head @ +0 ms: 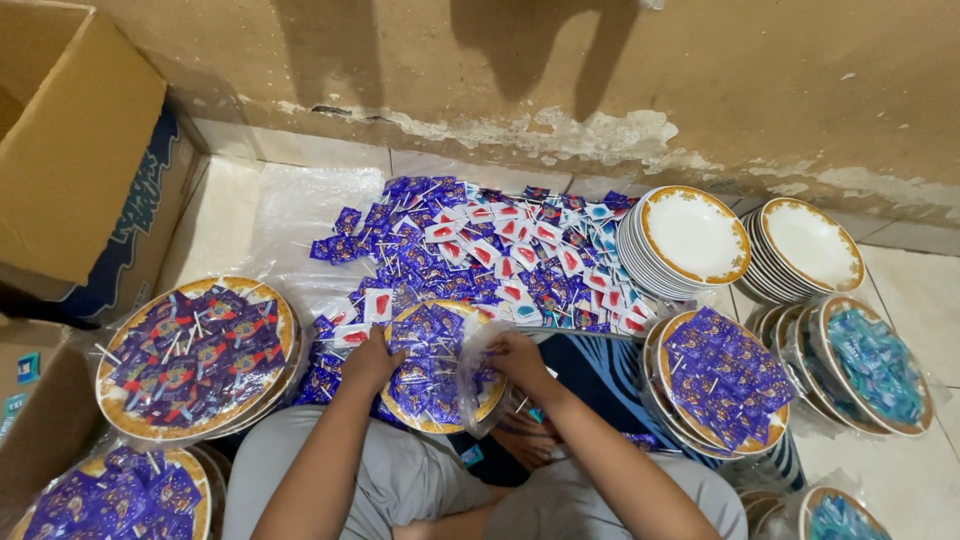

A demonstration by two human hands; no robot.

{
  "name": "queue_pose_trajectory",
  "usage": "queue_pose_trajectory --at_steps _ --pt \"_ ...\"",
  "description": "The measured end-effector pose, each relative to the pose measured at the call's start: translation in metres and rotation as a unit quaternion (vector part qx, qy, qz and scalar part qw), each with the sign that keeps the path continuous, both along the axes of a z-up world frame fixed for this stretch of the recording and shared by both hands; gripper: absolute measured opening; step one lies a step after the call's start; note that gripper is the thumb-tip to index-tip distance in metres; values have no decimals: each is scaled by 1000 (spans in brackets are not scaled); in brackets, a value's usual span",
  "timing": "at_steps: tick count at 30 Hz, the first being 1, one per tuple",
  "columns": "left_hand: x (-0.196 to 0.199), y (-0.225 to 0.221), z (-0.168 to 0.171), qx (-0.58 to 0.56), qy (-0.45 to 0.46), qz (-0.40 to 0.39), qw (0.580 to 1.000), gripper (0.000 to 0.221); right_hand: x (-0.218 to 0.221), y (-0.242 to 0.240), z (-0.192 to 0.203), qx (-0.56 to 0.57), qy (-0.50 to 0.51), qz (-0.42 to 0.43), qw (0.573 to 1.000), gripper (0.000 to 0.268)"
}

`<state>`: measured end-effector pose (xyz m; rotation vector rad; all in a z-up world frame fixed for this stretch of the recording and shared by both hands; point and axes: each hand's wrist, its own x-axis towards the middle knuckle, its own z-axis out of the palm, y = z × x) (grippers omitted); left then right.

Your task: The person sorts snack packets by picking them from a pile on the floor and placing them onto plates.

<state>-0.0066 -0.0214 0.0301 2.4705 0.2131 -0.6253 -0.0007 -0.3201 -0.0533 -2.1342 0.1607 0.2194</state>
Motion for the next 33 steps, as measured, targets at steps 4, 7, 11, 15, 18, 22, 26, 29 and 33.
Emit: queue_pose_trajectory --at_steps 4,7,11,15,18,22,26,29,33 --pt "1 -1 -1 8 3 -1 1000 70 0 16 -9 8 14 -22 1000 46" --pt "0 -1 1 12 7 -9 1000 71 -15 36 28 47 25 -41 998 42" --pt "1 0 10 -7 12 -1 1000 68 -21 45 41 91 16 -67 993 31" --pt "2 5 3 -38 7 0 999 70 -18 41 13 39 26 0 999 26" --pt "-1 4 18 -42 24 -4 999 71 3 18 3 -46 45 99 993 17" --pt "3 6 14 -50 24 -8 998 67 37 -38 30 -114 9 97 989 20" --pt "11 9 -5 -36 39 -16 998 68 89 -76 -2 -198 -66 22 978 21" --pt "13 9 -4 -31 47 -23 998 67 107 -65 -27 -216 -117 53 968 27" --pt "15 11 -6 -38 45 -29 998 66 139 -69 -91 -354 -81 90 927 38"
